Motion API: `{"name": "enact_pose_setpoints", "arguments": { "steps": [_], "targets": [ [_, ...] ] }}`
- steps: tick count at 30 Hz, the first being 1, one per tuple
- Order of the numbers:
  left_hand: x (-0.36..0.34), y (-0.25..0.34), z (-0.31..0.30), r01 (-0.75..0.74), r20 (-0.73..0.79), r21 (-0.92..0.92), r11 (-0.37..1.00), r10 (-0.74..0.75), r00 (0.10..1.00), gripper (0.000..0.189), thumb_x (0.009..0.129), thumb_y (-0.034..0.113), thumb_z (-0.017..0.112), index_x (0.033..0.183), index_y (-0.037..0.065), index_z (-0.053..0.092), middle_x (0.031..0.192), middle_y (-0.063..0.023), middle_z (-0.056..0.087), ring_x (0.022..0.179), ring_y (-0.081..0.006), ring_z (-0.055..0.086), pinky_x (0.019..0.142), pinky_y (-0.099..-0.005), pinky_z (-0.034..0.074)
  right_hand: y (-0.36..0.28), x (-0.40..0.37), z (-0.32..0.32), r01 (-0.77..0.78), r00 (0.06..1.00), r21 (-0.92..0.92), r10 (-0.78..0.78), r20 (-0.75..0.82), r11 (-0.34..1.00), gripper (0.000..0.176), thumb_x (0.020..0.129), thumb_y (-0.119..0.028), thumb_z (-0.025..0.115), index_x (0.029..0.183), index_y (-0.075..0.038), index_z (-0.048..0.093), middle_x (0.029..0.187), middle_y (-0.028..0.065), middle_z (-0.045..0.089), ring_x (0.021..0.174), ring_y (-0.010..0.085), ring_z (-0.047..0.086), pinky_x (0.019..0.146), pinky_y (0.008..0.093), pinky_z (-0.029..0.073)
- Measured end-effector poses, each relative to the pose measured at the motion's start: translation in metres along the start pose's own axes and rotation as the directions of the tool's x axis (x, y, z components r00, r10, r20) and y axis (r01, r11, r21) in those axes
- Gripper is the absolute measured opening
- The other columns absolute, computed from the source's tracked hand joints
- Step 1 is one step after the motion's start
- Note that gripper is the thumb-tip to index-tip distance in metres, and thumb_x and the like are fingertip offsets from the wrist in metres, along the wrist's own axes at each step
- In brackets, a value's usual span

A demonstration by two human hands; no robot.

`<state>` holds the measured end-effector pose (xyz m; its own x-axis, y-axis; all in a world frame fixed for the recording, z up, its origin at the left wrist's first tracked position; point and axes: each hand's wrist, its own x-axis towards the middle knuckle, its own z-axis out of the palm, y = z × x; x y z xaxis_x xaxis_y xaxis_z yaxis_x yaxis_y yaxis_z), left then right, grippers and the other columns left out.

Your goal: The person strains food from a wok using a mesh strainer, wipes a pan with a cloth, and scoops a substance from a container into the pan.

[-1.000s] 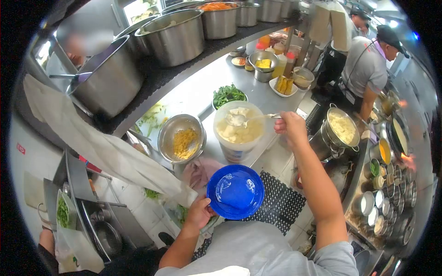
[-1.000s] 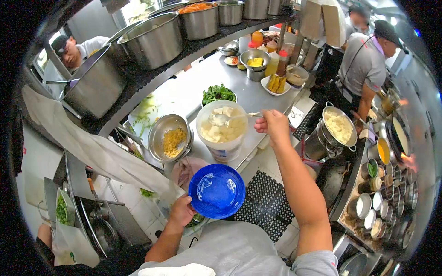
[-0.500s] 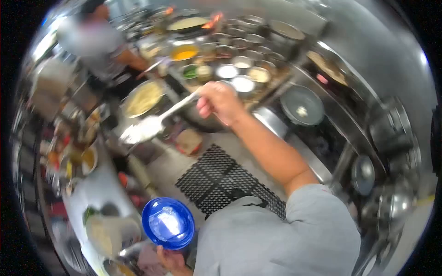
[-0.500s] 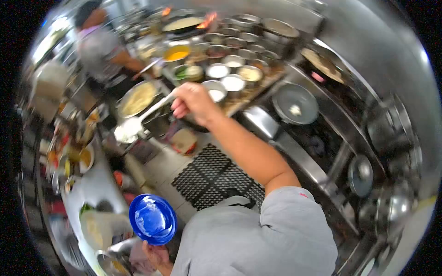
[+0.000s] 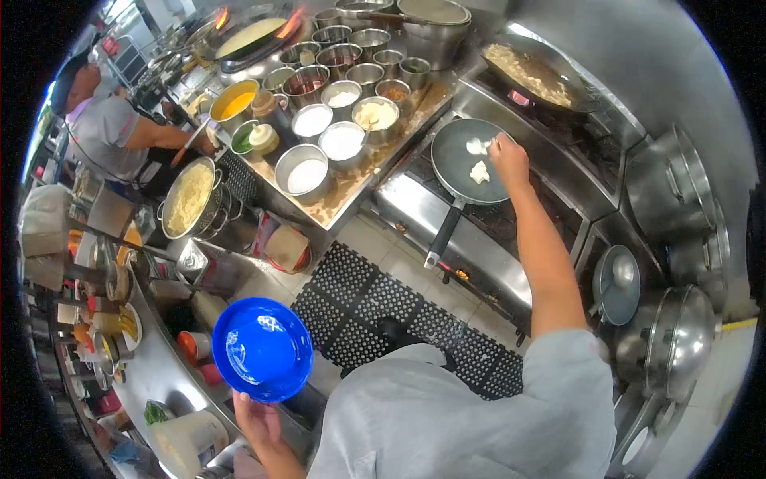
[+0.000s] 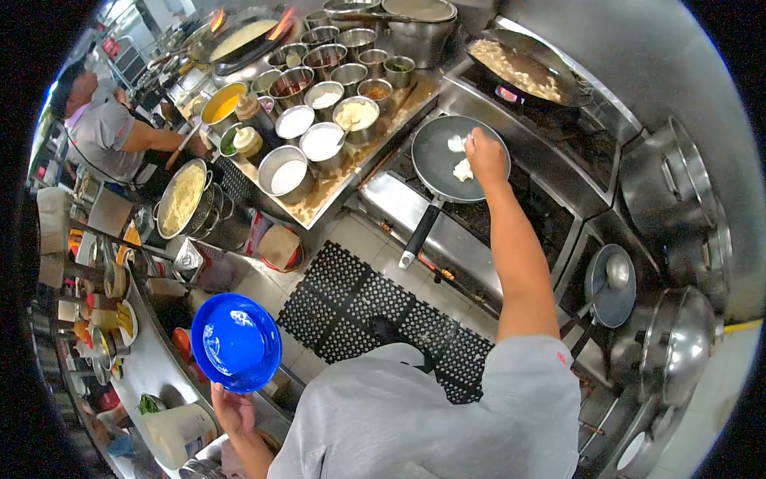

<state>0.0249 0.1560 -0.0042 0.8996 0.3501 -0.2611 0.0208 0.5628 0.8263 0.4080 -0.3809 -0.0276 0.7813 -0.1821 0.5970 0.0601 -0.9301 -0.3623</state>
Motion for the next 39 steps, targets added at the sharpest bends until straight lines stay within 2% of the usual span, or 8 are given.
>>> {"name": "enact_pose_setpoints", "arguments": {
  "steps": [5,16,19,21,31,36,38,39],
  "targets": [
    [-0.01,0.002,0.012,-0.081,-0.223,0.049,0.995,0.09,0.971,0.052,0.083,0.024,0.058,0.127,0.006,0.039,0.119,-0.0096,0.051,0.1,-0.0217,0.056,0.076,-0.035,0.052,0.039,0.004,0.023,0.028,0.992,-0.014,-0.026,0.124,0.999,0.015,0.083,-0.019,0.057,0.079,-0.006,0.052,0.064,0.0197,0.057,0.063,0.0399,0.057,0.055,0.0494,0.044],
    [-0.006,0.009,0.007,-0.178,-0.236,0.002,0.984,0.173,0.956,0.053,0.086,0.024,0.055,0.132,0.008,0.036,0.124,-0.0109,0.049,0.106,-0.025,0.054,0.082,-0.039,0.051,0.049,-0.004,0.039,-0.013,0.983,0.069,0.0,0.185,0.998,0.017,0.084,-0.02,0.055,0.077,-0.004,0.053,0.066,0.0203,0.059,0.064,0.0404,0.057,0.056,0.05,0.044],
    [-0.012,0.011,0.019,-0.201,-0.245,0.012,0.979,0.198,0.949,0.037,0.087,0.025,0.056,0.119,0.008,0.049,0.116,-0.0119,0.057,0.102,-0.0271,0.058,0.087,-0.0425,0.048,0.049,-0.006,0.034,0.087,0.987,0.035,-0.091,0.134,0.996,0.018,0.085,-0.02,0.054,0.079,-0.004,0.054,0.065,0.0191,0.059,0.061,0.036,0.061,0.055,0.0466,0.046],
    [-0.012,0.013,0.013,-0.215,-0.225,-0.006,0.977,0.209,0.952,0.035,0.087,0.025,0.056,0.116,0.005,0.051,0.114,-0.0117,0.059,0.101,-0.0259,0.058,0.088,-0.0408,0.048,0.043,0.0,0.025,-0.169,0.972,0.185,0.133,0.196,0.968,0.017,0.087,-0.019,0.054,0.079,-0.004,0.054,0.066,0.0181,0.061,0.059,0.0291,0.064,0.053,0.0416,0.048],
    [-0.01,0.021,-0.008,-0.283,-0.258,-0.072,0.956,0.256,0.931,0.029,0.088,0.024,0.055,0.108,0.003,0.055,0.109,-0.0113,0.062,0.096,-0.0221,0.061,0.087,-0.0375,0.049,0.052,-0.01,0.013,-0.24,0.97,0.245,0.223,0.095,0.939,0.018,0.088,-0.017,0.052,0.079,-0.001,0.053,0.063,0.0129,0.062,0.059,0.0206,0.067,0.05,0.0328,0.049],
    [-0.01,0.033,-0.043,-0.212,0.058,-0.278,0.937,0.237,0.97,0.032,0.088,0.025,0.054,0.112,0.003,0.055,0.112,-0.0121,0.061,0.099,-0.0235,0.059,0.089,-0.0387,0.047,0.076,-0.006,0.002,-0.584,0.746,0.639,0.641,0.18,0.501,0.019,0.088,-0.016,0.05,0.087,0.003,0.054,0.072,0.0159,0.064,0.058,0.0232,0.066,0.051,0.0299,0.053],
    [-0.013,0.038,-0.029,-0.285,-0.127,-0.234,0.93,0.261,0.957,0.034,0.089,0.026,0.053,0.113,0.003,0.055,0.115,-0.0131,0.059,0.103,-0.0246,0.057,0.091,-0.04,0.045,0.087,-0.01,-0.007,-0.526,0.661,0.814,0.72,0.211,0.245,0.024,0.087,-0.013,0.051,0.098,0.008,0.052,0.084,0.0245,0.062,0.066,0.0311,0.066,0.056,0.0335,0.056],
    [-0.021,0.046,-0.025,-0.364,-0.318,-0.17,0.916,0.299,0.9,0.035,0.089,0.027,0.052,0.115,0.002,0.055,0.117,-0.014,0.057,0.106,-0.0258,0.055,0.093,-0.0412,0.043,0.142,-0.008,0.004,-0.664,0.691,0.624,0.658,0.301,0.412,0.028,0.087,-0.011,0.05,0.105,0.01,0.05,0.089,0.0274,0.061,0.074,0.034,0.066,0.062,0.0353,0.057]
  ]
}}
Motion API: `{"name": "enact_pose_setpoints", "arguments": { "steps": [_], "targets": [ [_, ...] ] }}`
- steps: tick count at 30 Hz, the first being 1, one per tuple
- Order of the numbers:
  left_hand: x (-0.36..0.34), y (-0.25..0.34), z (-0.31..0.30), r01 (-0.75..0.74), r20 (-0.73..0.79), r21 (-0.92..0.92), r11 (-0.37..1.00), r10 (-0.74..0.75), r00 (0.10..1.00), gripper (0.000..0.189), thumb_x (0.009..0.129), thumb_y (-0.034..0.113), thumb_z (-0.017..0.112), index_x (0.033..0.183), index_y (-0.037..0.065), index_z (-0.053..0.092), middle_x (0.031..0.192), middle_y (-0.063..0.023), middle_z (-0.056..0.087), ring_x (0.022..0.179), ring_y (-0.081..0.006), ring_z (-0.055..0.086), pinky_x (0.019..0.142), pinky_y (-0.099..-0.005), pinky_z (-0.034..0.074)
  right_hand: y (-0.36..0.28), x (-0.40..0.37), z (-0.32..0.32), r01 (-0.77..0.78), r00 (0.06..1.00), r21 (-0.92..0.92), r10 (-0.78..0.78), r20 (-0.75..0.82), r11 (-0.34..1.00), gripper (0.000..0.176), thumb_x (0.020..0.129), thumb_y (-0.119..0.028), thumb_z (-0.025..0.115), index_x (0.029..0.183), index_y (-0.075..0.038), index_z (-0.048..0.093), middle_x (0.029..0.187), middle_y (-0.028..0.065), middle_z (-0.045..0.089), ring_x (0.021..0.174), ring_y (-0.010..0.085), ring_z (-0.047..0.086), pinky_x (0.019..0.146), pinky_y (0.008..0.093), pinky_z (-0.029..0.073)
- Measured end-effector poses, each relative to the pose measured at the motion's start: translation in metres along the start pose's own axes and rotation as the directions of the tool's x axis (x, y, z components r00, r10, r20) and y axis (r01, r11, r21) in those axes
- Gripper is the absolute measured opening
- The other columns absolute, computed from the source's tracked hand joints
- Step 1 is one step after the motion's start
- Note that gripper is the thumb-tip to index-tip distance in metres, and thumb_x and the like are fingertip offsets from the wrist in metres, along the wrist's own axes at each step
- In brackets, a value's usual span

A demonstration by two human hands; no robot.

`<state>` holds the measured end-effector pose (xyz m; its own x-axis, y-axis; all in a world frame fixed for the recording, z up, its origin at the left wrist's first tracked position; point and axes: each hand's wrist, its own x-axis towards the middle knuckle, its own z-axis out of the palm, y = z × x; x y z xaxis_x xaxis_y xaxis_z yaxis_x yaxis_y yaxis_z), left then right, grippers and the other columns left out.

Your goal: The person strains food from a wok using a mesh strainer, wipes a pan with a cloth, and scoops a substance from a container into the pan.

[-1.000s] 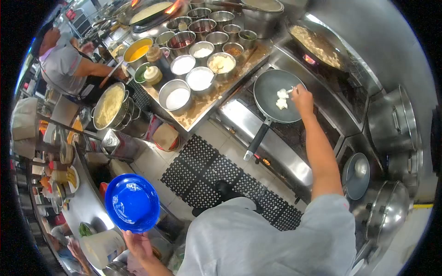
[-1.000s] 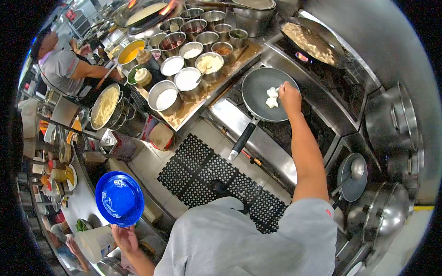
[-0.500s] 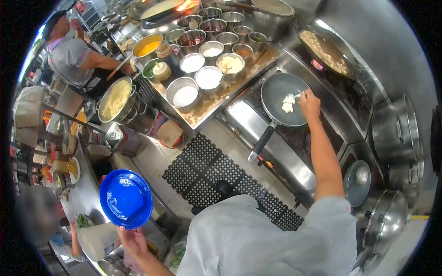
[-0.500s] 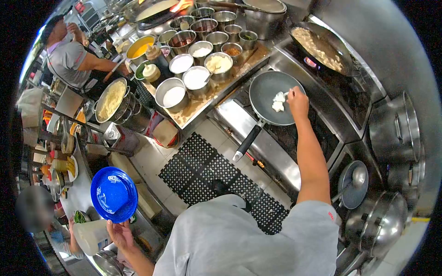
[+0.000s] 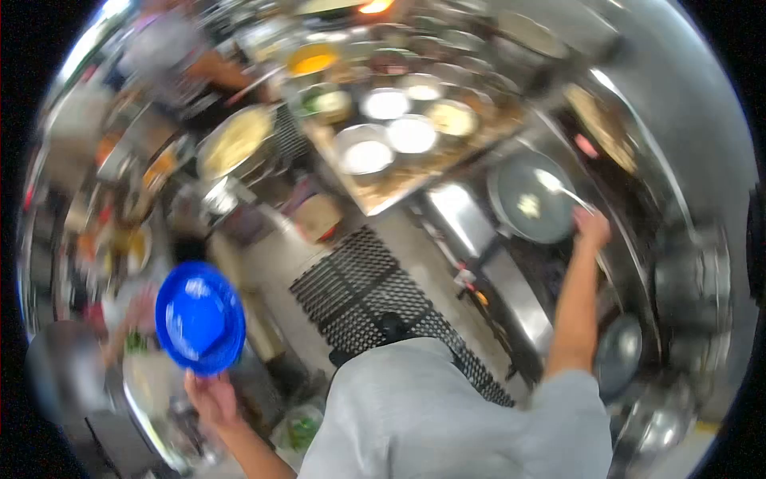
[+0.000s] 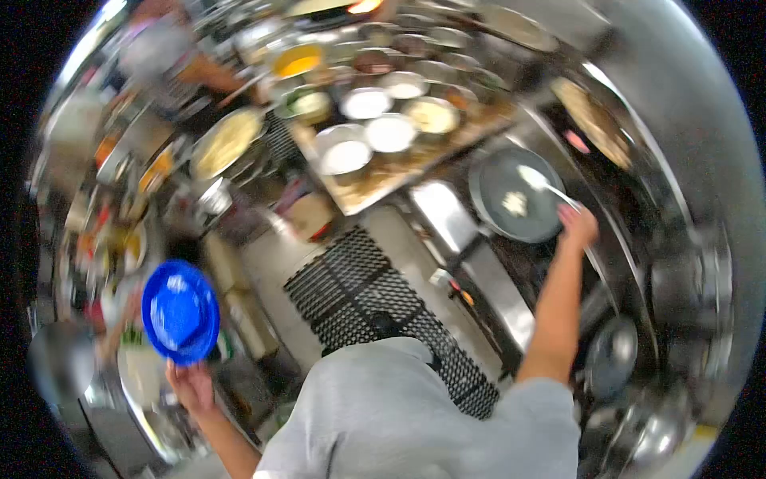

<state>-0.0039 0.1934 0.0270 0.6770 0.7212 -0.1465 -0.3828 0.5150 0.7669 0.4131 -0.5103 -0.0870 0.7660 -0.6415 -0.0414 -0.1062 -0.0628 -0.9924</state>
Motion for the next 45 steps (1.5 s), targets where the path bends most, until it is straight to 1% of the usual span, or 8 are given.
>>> {"name": "enact_pose_setpoints", "arguments": {
  "steps": [1,3,10,20,26,31,39,45],
  "targets": [
    [-0.001,0.013,0.0,-0.017,0.039,0.002,1.0,0.017,0.999,0.04,0.09,0.029,0.049,0.119,0.001,0.052,0.122,-0.0152,0.054,0.113,-0.0277,0.05,0.097,-0.0431,0.04,-0.021,-0.028,0.004,-0.007,0.996,0.32,-0.021,0.083,0.948,0.029,0.087,-0.012,0.05,0.105,0.011,0.053,0.094,0.0265,0.061,0.079,0.032,0.065,0.07,0.0357,0.056],
    [-0.009,0.044,-0.004,-0.119,-0.018,0.06,0.991,0.12,0.993,0.044,0.089,0.027,0.049,0.123,-0.001,0.046,0.126,-0.0157,0.051,0.115,-0.0284,0.049,0.096,-0.0464,0.04,-0.047,-0.061,0.009,0.248,0.965,-0.409,-0.188,0.183,0.878,0.026,0.083,-0.012,0.052,0.096,0.01,0.06,0.099,0.0195,0.062,0.087,0.0256,0.062,0.078,0.0337,0.052],
    [-0.079,0.186,-0.023,-0.554,-0.071,0.46,0.694,0.651,0.756,0.045,0.086,0.014,0.053,0.127,0.002,0.039,0.111,-0.0109,0.057,0.094,-0.0199,0.061,0.082,-0.037,0.052,-0.087,-0.114,0.121,0.0,0.899,0.337,-0.147,0.413,0.941,0.03,0.093,-0.019,0.044,0.11,0.004,0.052,0.081,0.0058,0.054,0.081,0.0139,0.052,0.074,0.0269,0.043],
    [-0.139,0.215,-0.088,-0.663,-0.267,0.529,0.529,0.846,0.462,0.054,0.08,0.018,0.059,0.127,0.003,0.039,0.115,-0.0102,0.055,0.096,-0.0196,0.06,0.082,-0.0352,0.051,-0.217,-0.529,0.399,-0.45,-0.032,0.255,-0.301,0.953,0.856,0.01,0.089,-0.016,0.054,0.092,-0.007,0.051,0.07,-0.001,0.049,0.058,0.0065,0.046,0.049,0.0187,0.04],
    [-0.14,0.21,-0.13,-0.673,-0.385,0.476,0.566,0.822,0.419,0.051,0.078,0.004,0.056,0.126,-0.001,0.041,0.105,-0.0065,0.059,0.088,-0.0145,0.06,0.071,-0.0282,0.052,-0.276,-0.783,0.407,0.09,-0.516,0.444,-0.339,0.786,0.892,0.016,0.088,-0.018,0.055,0.083,-0.002,0.055,0.067,0.0073,0.06,0.055,0.0132,0.06,0.051,0.0245,0.05],
    [-0.144,0.214,-0.141,-0.654,-0.393,0.515,0.554,0.831,0.394,0.053,0.077,-0.001,0.057,0.127,-0.003,0.041,0.108,-0.0084,0.059,0.092,-0.0147,0.06,0.076,-0.0283,0.05,-0.233,-0.91,0.424,0.172,-0.938,0.958,-0.26,0.231,0.23,0.017,0.082,-0.018,0.053,0.082,-0.001,0.057,0.071,0.0153,0.064,0.068,0.0284,0.064,0.06,0.0413,0.05],
    [-0.124,0.221,-0.125,-0.183,-0.212,0.933,0.309,0.885,0.413,0.047,0.074,0.001,0.067,0.119,0.0,0.053,0.105,-0.0108,0.063,0.09,-0.0176,0.062,0.082,-0.0282,0.048,-0.172,-0.968,0.456,0.051,-0.998,0.992,0.037,0.056,-0.118,0.026,0.086,-0.029,0.05,0.091,-0.007,0.062,0.073,0.0147,0.064,0.064,0.0304,0.062,0.059,0.0371,0.049],
    [-0.052,0.215,-0.104,0.133,0.228,0.884,-0.448,0.662,0.714,0.048,0.07,0.006,0.068,0.117,0.008,0.057,0.11,-0.0106,0.061,0.102,-0.028,0.058,0.088,-0.0346,0.047,-0.286,-0.93,0.472,0.401,-0.878,0.669,0.052,0.476,0.626,0.053,0.09,-0.05,0.041,0.11,-0.005,0.06,0.094,0.0155,0.066,0.093,0.025,0.062,0.083,0.0356,0.046]
  ]
}}
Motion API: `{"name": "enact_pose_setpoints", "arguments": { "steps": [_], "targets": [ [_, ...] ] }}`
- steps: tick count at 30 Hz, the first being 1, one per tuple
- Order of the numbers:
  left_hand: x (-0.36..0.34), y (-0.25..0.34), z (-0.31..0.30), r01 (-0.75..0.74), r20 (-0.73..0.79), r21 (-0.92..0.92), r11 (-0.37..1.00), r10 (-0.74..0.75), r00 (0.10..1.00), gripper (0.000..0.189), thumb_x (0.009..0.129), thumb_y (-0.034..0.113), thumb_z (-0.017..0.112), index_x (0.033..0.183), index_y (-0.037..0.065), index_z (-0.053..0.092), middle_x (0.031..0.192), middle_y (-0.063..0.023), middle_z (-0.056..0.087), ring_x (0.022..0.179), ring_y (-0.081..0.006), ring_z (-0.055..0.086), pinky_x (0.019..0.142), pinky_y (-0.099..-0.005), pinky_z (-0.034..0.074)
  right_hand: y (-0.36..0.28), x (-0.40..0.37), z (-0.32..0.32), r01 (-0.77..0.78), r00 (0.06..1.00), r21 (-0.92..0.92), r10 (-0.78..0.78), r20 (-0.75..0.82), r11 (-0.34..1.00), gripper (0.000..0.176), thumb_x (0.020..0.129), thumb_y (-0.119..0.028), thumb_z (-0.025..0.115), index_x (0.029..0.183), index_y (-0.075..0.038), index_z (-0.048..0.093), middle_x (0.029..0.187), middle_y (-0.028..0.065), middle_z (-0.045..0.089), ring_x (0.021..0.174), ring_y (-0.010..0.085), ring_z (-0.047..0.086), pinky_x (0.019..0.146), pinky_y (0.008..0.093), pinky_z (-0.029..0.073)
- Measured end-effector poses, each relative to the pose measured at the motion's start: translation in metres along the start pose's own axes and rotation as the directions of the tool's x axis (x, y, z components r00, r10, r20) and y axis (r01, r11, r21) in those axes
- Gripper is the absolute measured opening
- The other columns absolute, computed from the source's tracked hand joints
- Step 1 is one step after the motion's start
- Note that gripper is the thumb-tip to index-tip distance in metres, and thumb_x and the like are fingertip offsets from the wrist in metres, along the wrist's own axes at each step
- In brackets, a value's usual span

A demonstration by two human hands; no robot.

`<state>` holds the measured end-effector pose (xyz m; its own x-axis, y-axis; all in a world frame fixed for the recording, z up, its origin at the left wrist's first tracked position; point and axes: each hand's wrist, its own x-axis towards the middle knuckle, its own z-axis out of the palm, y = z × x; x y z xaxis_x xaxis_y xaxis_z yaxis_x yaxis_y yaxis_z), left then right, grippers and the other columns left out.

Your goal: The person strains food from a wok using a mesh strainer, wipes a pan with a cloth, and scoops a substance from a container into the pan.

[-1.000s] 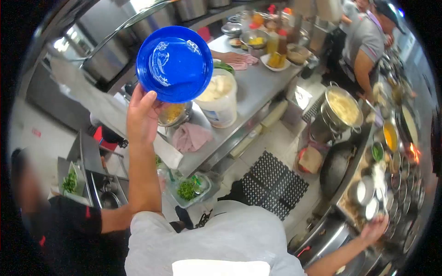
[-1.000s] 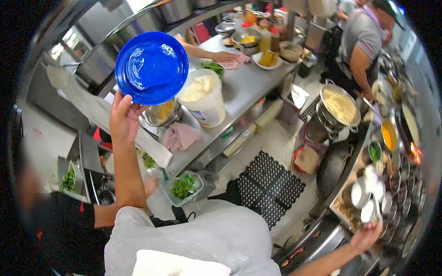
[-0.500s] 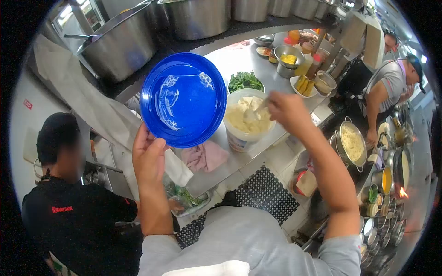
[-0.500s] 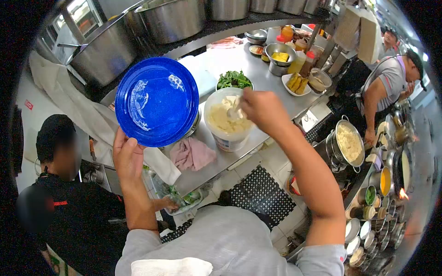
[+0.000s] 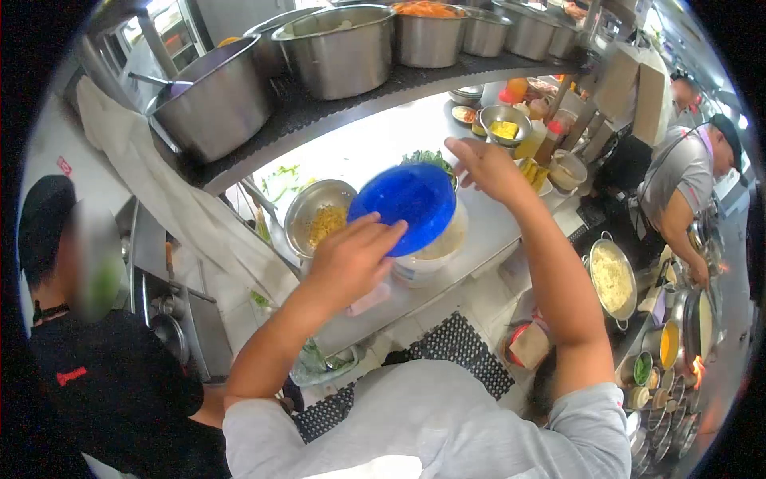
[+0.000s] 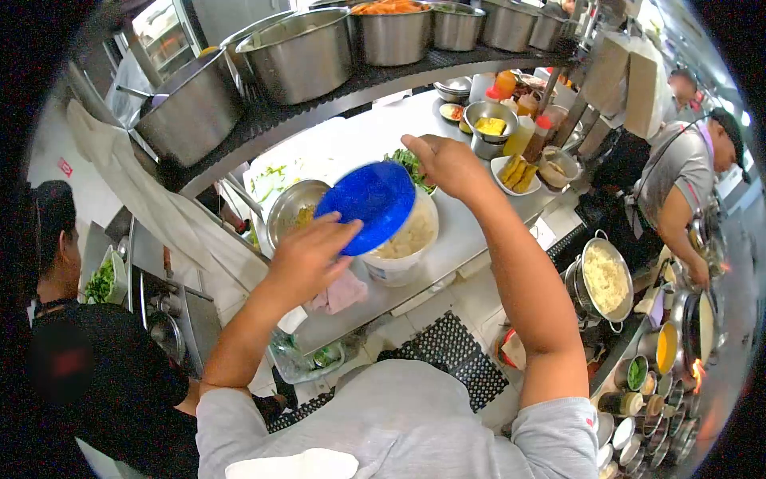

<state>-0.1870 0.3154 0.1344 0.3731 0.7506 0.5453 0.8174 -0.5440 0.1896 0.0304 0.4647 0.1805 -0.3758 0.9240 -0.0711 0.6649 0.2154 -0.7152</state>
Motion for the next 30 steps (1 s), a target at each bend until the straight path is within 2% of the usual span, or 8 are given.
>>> {"name": "enact_pose_setpoints", "arguments": {
  "steps": [2,6,9,15,18,24,27,30],
  "targets": [
    [0.008,0.002,0.03,-0.09,0.215,0.09,0.992,0.069,0.974,0.048,0.069,0.01,0.069,0.115,0.008,0.058,0.108,-0.0083,0.061,0.108,-0.0317,0.054,0.089,-0.0386,0.046,0.029,0.009,0.008,0.349,0.934,-0.144,-0.356,-0.026,0.926,0.057,0.09,-0.051,0.041,0.116,-0.003,0.057,0.11,0.0197,0.06,0.107,0.0283,0.056,0.093,0.0356,0.04],
    [0.006,-0.006,0.047,0.091,0.331,-0.208,0.974,-0.017,0.943,0.054,0.072,0.019,0.069,0.122,0.006,0.053,0.126,-0.0139,0.049,0.117,-0.0332,0.047,0.095,-0.0375,0.042,0.064,0.012,0.047,0.283,0.957,-0.132,-0.288,-0.021,0.95,0.059,0.09,-0.049,0.043,0.126,-0.003,0.048,0.13,0.0235,0.044,0.12,0.0327,0.044,0.102,0.0372,0.032],
    [0.029,-0.032,0.053,0.307,0.097,-0.021,0.952,-0.303,0.948,0.062,0.073,0.027,0.07,0.127,0.006,0.048,0.137,-0.0187,0.037,0.123,-0.0355,0.04,0.099,-0.0387,0.037,0.088,0.024,0.07,0.333,0.938,-0.197,-0.345,-0.025,0.922,0.061,0.089,-0.044,0.046,0.133,-0.001,0.037,0.132,0.0261,0.039,0.119,0.0389,0.044,0.1,0.0409,0.034],
    [0.058,-0.033,0.102,0.698,0.305,-0.009,0.716,-0.663,0.684,0.079,0.081,0.049,0.055,0.132,-0.007,0.031,0.136,-0.0307,0.03,0.123,-0.0421,0.037,0.1,-0.0435,0.035,0.081,0.028,0.077,0.258,0.962,-0.297,-0.274,-0.012,0.919,0.059,0.089,-0.038,0.044,0.132,0.002,0.033,0.137,0.0242,0.034,0.115,0.0395,0.047,0.095,0.0442,0.039],
    [0.048,-0.031,0.126,0.514,0.071,0.205,0.833,-0.536,0.841,0.078,0.081,0.045,0.055,0.132,-0.007,0.028,0.134,-0.0293,0.034,0.118,-0.043,0.041,0.097,-0.0439,0.037,0.091,0.025,0.086,0.311,0.934,-0.265,-0.346,-0.093,0.912,0.061,0.089,-0.038,0.044,0.133,0.002,0.031,0.137,0.0233,0.035,0.115,0.0388,0.047,0.095,0.0436,0.04],
    [0.048,-0.04,0.112,0.56,0.156,0.014,0.828,-0.555,0.817,0.075,0.079,0.037,0.059,0.133,-0.005,0.029,0.133,-0.0262,0.037,0.118,-0.0392,0.043,0.098,-0.0417,0.036,0.098,0.031,0.084,0.33,0.937,-0.223,-0.348,-0.045,0.917,0.062,0.089,-0.038,0.045,0.134,0.002,0.029,0.139,0.022,0.031,0.119,0.0384,0.042,0.098,0.0415,0.038],
    [0.031,-0.04,0.107,0.629,0.299,-0.534,0.565,-0.569,0.766,0.077,0.078,0.034,0.061,0.136,-0.003,0.026,0.139,-0.0232,0.032,0.126,-0.0344,0.037,0.102,-0.0391,0.033,0.112,0.045,0.088,0.389,0.918,-0.036,-0.391,-0.062,0.921,0.055,0.089,-0.034,0.049,0.13,0.002,0.04,0.131,0.0209,0.044,0.117,0.0323,0.047,0.099,0.035,0.036],
    [-0.038,-0.034,0.134,0.545,0.402,0.035,0.838,-0.511,0.76,0.087,0.077,0.023,0.068,0.141,0.001,0.014,0.143,-0.0178,0.023,0.133,-0.0259,0.022,0.108,-0.0334,0.019,0.116,0.063,0.082,0.243,0.957,0.289,-0.278,0.088,0.926,0.045,0.088,-0.026,0.053,0.124,0.0,0.049,0.119,0.0161,0.056,0.109,0.024,0.052,0.097,0.0299,0.036]
  ]
}}
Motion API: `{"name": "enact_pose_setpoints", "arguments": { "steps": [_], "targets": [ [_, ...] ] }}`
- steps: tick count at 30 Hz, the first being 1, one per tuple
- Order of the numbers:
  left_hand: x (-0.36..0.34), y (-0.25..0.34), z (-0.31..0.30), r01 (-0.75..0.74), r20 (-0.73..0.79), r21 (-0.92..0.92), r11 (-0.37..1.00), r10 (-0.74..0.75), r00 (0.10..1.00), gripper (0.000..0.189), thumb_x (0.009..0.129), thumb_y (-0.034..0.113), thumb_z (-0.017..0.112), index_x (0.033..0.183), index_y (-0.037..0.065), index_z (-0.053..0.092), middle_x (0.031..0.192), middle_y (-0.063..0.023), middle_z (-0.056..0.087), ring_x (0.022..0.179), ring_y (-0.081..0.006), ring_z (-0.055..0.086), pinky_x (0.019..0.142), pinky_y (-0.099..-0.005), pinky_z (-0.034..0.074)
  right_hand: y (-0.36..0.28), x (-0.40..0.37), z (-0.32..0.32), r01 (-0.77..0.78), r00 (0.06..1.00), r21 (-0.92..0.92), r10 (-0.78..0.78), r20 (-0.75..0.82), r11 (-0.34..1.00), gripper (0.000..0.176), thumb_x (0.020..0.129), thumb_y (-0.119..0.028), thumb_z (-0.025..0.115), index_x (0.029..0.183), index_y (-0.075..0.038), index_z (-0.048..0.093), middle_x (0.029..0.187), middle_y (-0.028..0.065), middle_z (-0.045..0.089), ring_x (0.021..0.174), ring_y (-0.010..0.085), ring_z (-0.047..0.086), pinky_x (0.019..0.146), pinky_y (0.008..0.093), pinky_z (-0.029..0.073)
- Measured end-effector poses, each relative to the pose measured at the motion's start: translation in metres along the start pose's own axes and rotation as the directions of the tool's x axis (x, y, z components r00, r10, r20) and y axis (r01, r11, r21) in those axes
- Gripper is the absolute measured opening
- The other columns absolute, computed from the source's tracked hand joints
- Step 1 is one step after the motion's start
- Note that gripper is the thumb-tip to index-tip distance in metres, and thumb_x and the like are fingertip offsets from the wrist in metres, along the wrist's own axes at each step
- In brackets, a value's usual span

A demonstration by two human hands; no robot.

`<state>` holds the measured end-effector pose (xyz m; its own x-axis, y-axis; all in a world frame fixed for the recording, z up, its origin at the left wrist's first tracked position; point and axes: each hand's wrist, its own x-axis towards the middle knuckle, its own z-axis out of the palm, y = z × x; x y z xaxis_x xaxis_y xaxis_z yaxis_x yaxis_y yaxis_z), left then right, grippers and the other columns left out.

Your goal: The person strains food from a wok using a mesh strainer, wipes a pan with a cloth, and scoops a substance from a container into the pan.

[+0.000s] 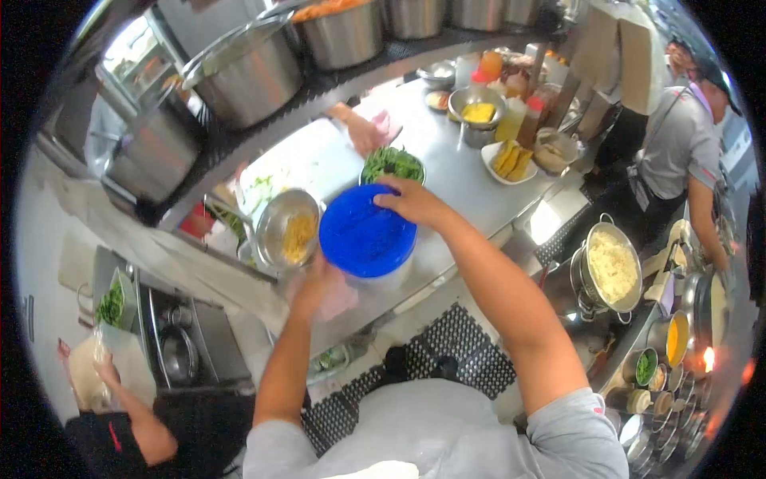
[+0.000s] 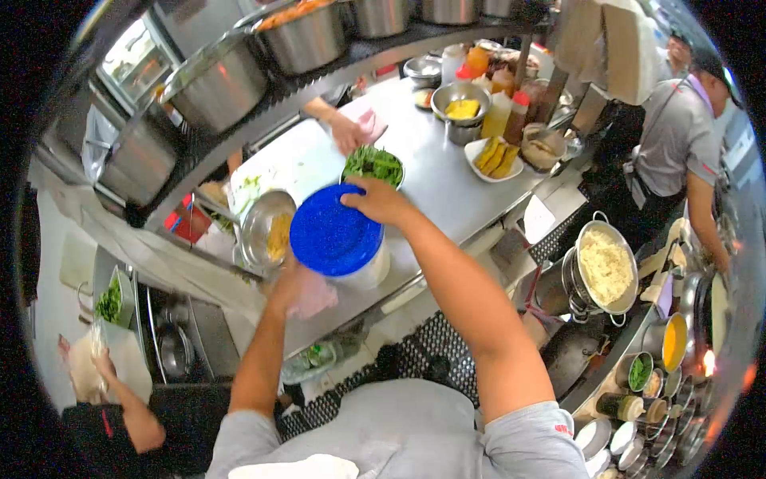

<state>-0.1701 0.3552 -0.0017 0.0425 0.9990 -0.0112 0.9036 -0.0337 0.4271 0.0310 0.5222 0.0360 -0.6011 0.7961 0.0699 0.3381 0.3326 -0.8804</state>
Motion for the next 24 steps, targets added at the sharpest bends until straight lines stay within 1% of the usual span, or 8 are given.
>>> {"name": "enact_pose_setpoints", "arguments": {
  "steps": [5,12,15,17,18,20,22,24],
  "targets": [
    [0.011,0.001,0.061,-0.046,-0.191,-0.725,0.687,-0.137,0.972,0.104,0.053,0.017,0.085,0.135,-0.001,0.023,0.134,-0.017,0.036,0.124,-0.024,0.036,0.105,-0.0351,0.026,0.001,0.012,0.001,0.011,0.998,0.377,-0.033,0.051,0.926,0.035,0.086,-0.015,0.05,0.118,0.0,0.056,0.111,0.0106,0.061,0.101,0.0178,0.054,0.092,0.0263,0.039],
    [0.02,-0.001,0.092,-0.202,-0.381,-0.608,0.768,-0.059,0.923,0.101,0.05,0.015,0.087,0.132,-0.001,0.029,0.125,-0.0153,0.047,0.115,-0.0247,0.045,0.101,-0.0354,0.033,0.01,-0.052,0.044,0.173,0.8,0.321,0.057,-0.598,0.931,0.038,0.088,-0.016,0.045,0.12,0.003,0.048,0.117,0.0197,0.055,0.112,0.0285,0.05,0.096,0.0321,0.036],
    [0.009,0.018,0.053,-0.292,-0.471,-0.574,0.765,-0.017,0.882,0.096,0.054,0.023,0.086,0.13,-0.002,0.034,0.122,-0.0159,0.05,0.112,-0.0289,0.049,0.097,-0.0364,0.037,0.003,-0.082,0.042,-0.046,0.791,0.25,0.188,-0.582,0.967,0.055,0.087,-0.029,0.05,0.13,0.002,0.036,0.124,0.0224,0.048,0.116,0.0297,0.047,0.099,0.0338,0.034],
    [-0.007,0.03,-0.001,0.188,0.18,-0.501,0.845,-0.111,0.978,0.085,0.064,0.038,0.079,0.129,0.002,0.038,0.119,-0.0156,0.052,0.106,-0.0295,0.053,0.089,-0.0383,0.044,0.006,-0.103,0.027,-0.15,0.817,0.226,0.249,-0.52,0.963,0.062,0.085,-0.036,0.053,0.132,0.0,0.034,0.125,0.0222,0.048,0.117,0.029,0.046,0.099,0.035,0.034],
    [-0.007,0.025,-0.011,0.201,0.193,-0.498,0.843,-0.119,0.974,0.085,0.064,0.038,0.079,0.129,0.002,0.038,0.119,-0.0156,0.052,0.106,-0.0295,0.053,0.089,-0.0383,0.044,-0.011,-0.118,0.01,-0.296,0.86,0.391,0.421,-0.287,0.871,0.068,0.083,-0.043,0.055,0.132,-0.001,0.035,0.122,0.0204,0.05,0.111,0.028,0.05,0.093,0.0366,0.039],
    [0.002,0.021,-0.023,0.489,0.492,-0.868,0.085,0.027,0.87,0.074,0.073,0.05,0.067,0.127,0.006,0.041,0.114,-0.0148,0.054,0.095,-0.0278,0.059,0.079,-0.0408,0.048,-0.035,-0.137,-0.01,-0.468,0.83,0.516,0.557,-0.022,0.717,0.074,0.08,-0.051,0.056,0.132,-0.002,0.035,0.12,0.0185,0.052,0.106,0.0269,0.054,0.087,0.0382,0.044],
    [0.012,0.046,-0.03,0.514,0.517,-0.855,0.069,0.05,0.854,0.067,0.076,0.051,0.061,0.125,0.009,0.043,0.109,-0.013,0.055,0.084,-0.0223,0.061,0.067,-0.0373,0.05,-0.038,-0.152,-0.018,-0.613,0.781,0.341,0.611,0.129,0.712,0.082,0.077,-0.06,0.055,0.132,-0.004,0.032,0.108,0.0153,0.057,0.083,0.0224,0.062,0.063,0.0338,0.052],
    [0.014,0.082,-0.031,0.512,0.546,-0.746,0.424,-0.05,0.836,0.068,0.075,0.045,0.066,0.126,0.007,0.041,0.109,-0.0147,0.054,0.078,-0.0226,0.063,0.055,-0.0344,0.052,-0.032,-0.17,-0.009,-0.546,0.812,0.465,0.578,0.086,0.697,0.079,0.077,-0.059,0.056,0.13,-0.005,0.033,0.093,0.012,0.06,0.059,0.0172,0.061,0.045,0.024,0.049]
  ]
}}
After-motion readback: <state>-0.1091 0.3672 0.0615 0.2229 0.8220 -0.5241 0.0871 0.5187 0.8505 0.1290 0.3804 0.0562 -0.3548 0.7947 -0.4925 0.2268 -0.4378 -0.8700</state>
